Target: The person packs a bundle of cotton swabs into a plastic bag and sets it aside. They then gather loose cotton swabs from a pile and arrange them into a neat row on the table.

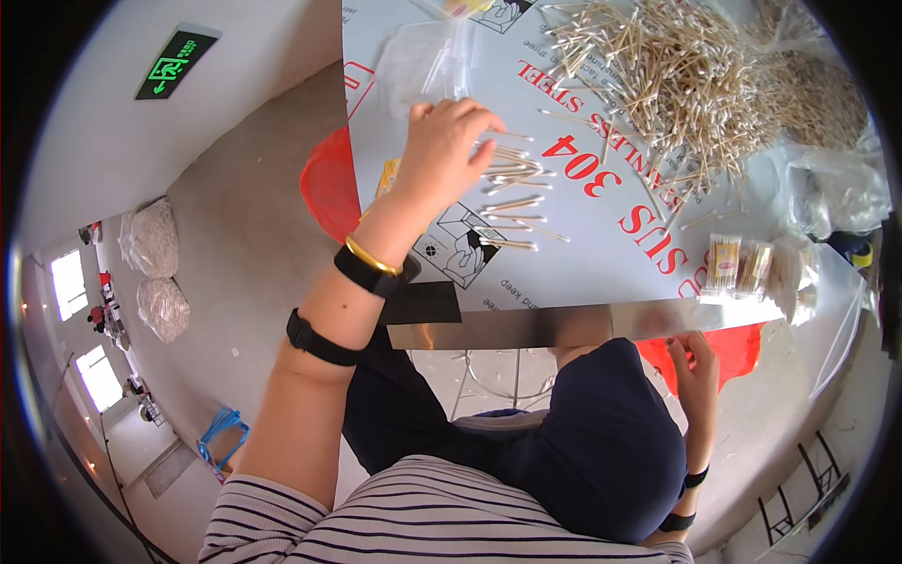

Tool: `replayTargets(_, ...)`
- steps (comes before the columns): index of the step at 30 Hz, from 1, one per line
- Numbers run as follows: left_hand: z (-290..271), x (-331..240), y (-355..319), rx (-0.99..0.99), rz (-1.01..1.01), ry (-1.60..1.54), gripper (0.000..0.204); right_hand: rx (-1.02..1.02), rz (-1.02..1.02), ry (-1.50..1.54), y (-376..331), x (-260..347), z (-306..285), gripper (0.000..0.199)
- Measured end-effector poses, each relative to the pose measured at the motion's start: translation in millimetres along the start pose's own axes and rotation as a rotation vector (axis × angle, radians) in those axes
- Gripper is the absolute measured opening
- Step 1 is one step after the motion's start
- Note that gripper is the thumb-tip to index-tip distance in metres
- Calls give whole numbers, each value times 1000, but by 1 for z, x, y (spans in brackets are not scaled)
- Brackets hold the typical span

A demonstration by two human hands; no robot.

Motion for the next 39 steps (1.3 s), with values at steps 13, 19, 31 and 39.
replayTargets(13, 21, -24, -52, -87, -87, 13, 18, -10, -69, 147, 5, 32, 19, 11)
replayTargets(19, 18, -23, -51, -99, -32, -8, 17, -6, -68, 153, 5, 34, 24, 8)
replayTargets(31, 22, -25, -45, -34, 63, 43, 21, 11, -63, 163, 6, 32, 29, 10)
replayTargets(39, 16, -33, -43, 33, 136, 70, 19, 10, -56, 156, 7, 30, 30, 10)
Point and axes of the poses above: each hand's wrist, its own y-axis towards the middle knuckle, its own z-axis out of the palm, x = y × z, the point moved 6 cm from there along y, towards the middle knuckle, and after that the axes turned 12 degrees about -y, right-handed, at the moved point
